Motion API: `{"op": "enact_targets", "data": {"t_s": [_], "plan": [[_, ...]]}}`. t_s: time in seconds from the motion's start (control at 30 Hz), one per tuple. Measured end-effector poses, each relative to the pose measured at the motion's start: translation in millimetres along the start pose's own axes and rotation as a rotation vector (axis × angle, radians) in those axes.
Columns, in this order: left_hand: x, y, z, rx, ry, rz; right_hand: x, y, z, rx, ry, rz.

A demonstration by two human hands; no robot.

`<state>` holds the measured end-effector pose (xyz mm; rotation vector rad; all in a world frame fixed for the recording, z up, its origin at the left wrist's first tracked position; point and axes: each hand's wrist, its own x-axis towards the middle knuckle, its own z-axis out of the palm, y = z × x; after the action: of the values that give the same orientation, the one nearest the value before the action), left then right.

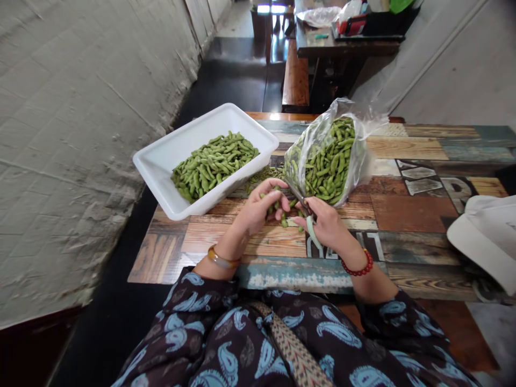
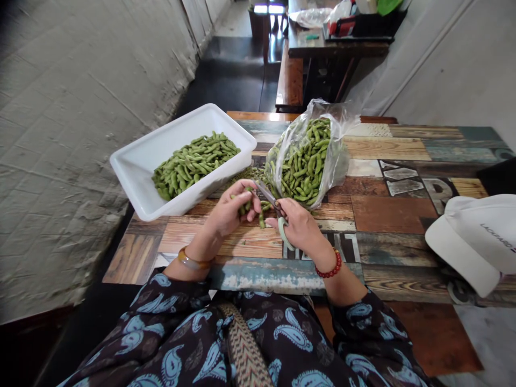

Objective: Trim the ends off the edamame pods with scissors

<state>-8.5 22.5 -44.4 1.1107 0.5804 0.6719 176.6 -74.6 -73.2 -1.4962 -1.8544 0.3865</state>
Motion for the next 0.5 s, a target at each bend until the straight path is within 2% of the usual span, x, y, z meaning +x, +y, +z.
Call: {"op": "enact_targets", "data": {"t_s": [0.1,0.17,0.23,0.37,0.5], "plan": [[3,8,-12.7,-0.065,0.110,0.040,1,2,-4,0.026,0.096,0.071],[4,9,-18.6,0.044,0.139,0.037,2,4,-7,0.032,0.130,0.124],[6,5,-19.9,0.309,0.118,0.043,3,6,-9,0.038,0.133,0.152],[9,-14,-11.4,0.955,0.038,0.165,3,6,-7,0.056,0.112,0.153],[12,-28,-0.9,1.358,-0.016,0.179,4,6,-2,0.058,0.103,0.150]]}}
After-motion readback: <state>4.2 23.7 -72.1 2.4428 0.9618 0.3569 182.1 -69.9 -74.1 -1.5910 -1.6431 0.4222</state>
